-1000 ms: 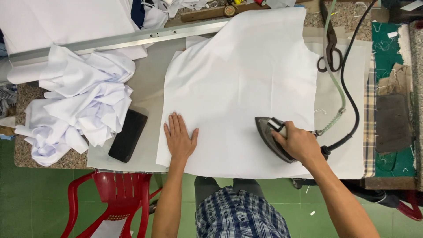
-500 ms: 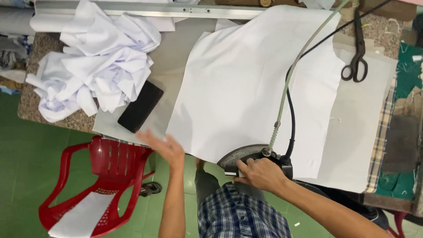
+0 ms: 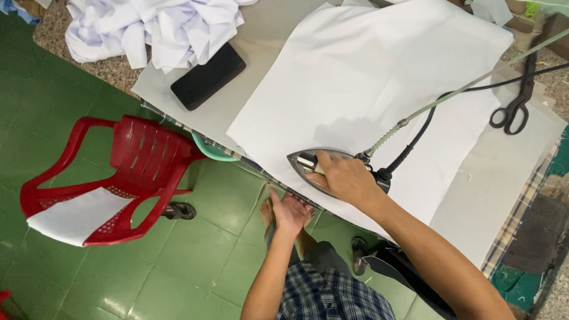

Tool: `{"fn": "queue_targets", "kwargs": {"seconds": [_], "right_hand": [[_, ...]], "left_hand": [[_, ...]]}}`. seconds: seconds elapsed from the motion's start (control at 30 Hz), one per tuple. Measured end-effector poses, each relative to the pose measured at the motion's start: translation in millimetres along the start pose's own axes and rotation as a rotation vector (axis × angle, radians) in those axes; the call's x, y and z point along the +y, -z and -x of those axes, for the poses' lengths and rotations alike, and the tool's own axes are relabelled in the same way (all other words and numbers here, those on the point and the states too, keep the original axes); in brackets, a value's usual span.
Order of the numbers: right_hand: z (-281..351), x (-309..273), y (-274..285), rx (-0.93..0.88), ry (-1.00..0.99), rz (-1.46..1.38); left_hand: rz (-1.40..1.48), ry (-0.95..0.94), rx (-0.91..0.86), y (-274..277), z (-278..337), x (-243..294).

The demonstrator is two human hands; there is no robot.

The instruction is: The person irons pieces of white fabric on a work surface using a handheld iron, cuts a section of the fabric using shears, and then aligns a long metal guide over a folded piece of fabric.

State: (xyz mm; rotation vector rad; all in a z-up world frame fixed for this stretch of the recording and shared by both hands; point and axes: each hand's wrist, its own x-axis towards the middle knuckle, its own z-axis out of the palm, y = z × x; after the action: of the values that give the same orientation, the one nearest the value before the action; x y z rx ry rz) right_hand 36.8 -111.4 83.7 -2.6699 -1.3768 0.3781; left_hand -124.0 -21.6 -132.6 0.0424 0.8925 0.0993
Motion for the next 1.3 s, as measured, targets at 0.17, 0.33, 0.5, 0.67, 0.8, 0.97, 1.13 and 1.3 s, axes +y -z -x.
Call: {"fn": "queue_targets", "kwargs": {"seconds": [0.17,0.33,0.5,0.67,0.8,0.97,1.13,1.3], "right_hand": [[12,-10,-19,-0.042,0.062,0.050],[38,-14,-15,-0.065,0.136,0.086],[67,-8,-9,-0.082,0.193,0.186],[91,2,-11,-0.096,0.173,0.230],[94,7,-17,-0.102,0.178,0.255],[76,-4,-15,-0.010,0.210,0.259],[81,15,-9,0.008,0.241,0.196],[88,87,-6,-0.020,0.037,0.161]], "left_hand": [[-0.084,0.014,0.030,27,3,4],[-0.128,0.029,-0.068,-2,43,16],[-0.093,0.052,-0.140,5,41,16],[-0.105,0.043,-0.181,75,-24,3],[-0.099,0.035,-0.221,95,-43,0],[-0.076,0.030,-0.222,87,-29,-1],[-0.084,0.050,-0.155,98,-31,-1],[-0.084,0.050,-0.075,82,-14,9]]}}
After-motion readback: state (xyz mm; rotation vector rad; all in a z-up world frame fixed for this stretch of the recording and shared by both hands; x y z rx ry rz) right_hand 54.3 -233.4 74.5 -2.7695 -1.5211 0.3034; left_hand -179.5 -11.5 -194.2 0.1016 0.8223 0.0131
